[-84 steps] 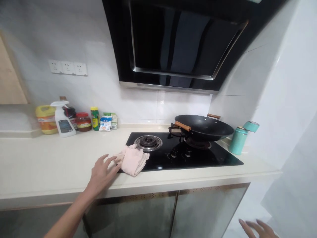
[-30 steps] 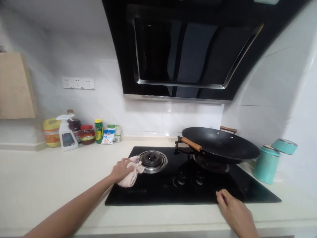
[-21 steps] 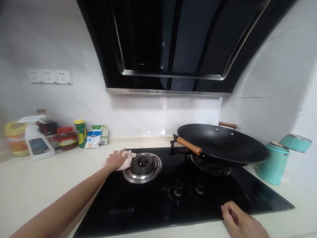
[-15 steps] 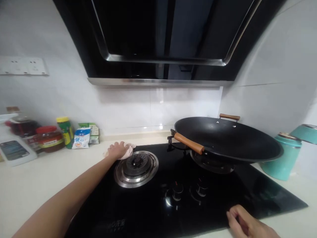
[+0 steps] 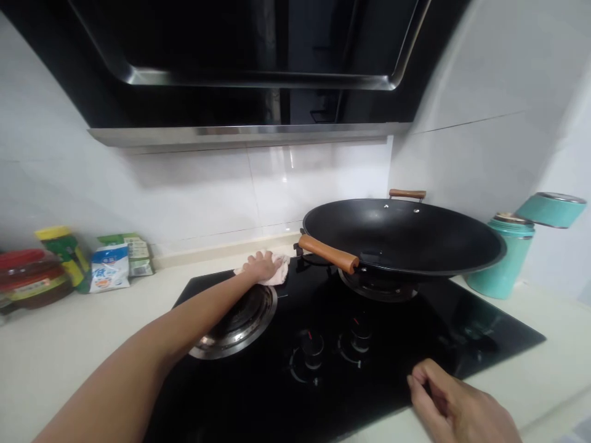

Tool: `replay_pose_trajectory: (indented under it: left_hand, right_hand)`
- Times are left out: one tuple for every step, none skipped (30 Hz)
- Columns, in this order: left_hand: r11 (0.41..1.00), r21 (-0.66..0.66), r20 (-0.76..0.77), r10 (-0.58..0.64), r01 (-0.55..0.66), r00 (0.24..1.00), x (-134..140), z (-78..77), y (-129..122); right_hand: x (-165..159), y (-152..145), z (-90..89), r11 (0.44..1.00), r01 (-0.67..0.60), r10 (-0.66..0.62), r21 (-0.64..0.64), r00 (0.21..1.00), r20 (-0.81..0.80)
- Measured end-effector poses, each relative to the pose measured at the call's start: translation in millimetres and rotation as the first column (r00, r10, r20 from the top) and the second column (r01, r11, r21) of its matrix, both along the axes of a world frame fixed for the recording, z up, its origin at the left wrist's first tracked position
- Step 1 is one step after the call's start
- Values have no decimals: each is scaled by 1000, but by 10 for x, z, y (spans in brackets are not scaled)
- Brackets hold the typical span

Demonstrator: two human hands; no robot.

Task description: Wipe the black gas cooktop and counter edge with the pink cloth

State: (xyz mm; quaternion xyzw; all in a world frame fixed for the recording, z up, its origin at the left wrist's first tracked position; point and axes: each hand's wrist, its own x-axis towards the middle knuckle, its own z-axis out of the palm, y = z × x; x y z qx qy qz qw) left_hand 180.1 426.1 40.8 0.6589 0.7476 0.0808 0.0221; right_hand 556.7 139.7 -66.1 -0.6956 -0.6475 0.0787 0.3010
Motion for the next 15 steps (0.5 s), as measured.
replay_pose_trajectory:
  left_hand:
    - [1000, -1, 1, -15, 15, 1000, 121, -10, -28]
    - [1000, -2, 2, -28, 28, 1000, 228, -19, -63]
    - [999, -3, 1, -40, 40, 999, 321, -26, -105]
    - [999, -4, -2, -51, 51, 999, 402, -31, -156]
    - [998, -4, -5, -63, 63, 998, 472, -36, -215]
    - [997, -3, -10, -78, 78, 997, 533, -40, -282]
    - [995, 1, -16, -95, 95, 995, 588, -44, -357]
    - [993, 6, -22, -115, 115, 993, 637, -49, -438]
    - [991, 13, -28, -136, 136, 990, 683, -53, -522]
    - [987, 20, -34, -158, 158, 987, 723, -56, -607]
    - [984, 27, -40, -177, 178, 983, 758, -59, -692]
    - [980, 34, -46, -195, 196, 980, 786, -61, -774]
    - [976, 42, -53, -212, 214, 976, 807, -61, -853]
    - [972, 51, -60, -228, 231, 972, 819, -62, -930]
    - [967, 61, -67, -243, 247, 968, 822, -63, -1004]
  right_hand:
    - [-4, 4, 8, 1000, 4, -4, -5, 1000, 8]
    - [-11, 6, 21, 1000, 3, -3, -14, 1000, 16]
    - [-24, 5, 42, 1000, 2, -2, -20, 1000, 24]
    - [-43, -1, 69, 1000, -2, 3, -24, 1000, 31]
    - [-67, -12, 102, 1000, -4, 5, -22, 999, 37]
    - [-96, -27, 138, 1000, -4, 5, -12, 999, 42]
    - [-126, -45, 175, 1000, -4, 5, -3, 999, 47]
    - [-154, -63, 209, 1000, -2, 1, 6, 999, 53]
    - [-179, -81, 240, 1000, 0, -1, 10, 998, 59]
    - [-198, -96, 265, 1000, 4, -4, 10, 998, 64]
    - [-211, -107, 286, 1000, 7, -7, 9, 998, 67]
    - [-219, -113, 301, 1000, 6, -6, 5, 998, 67]
    - [-222, -114, 313, 1000, 6, -6, 3, 998, 65]
    - [-222, -112, 321, 1000, 6, -6, 2, 998, 60]
    - [-219, -107, 327, 1000, 6, -6, 1, 999, 54]
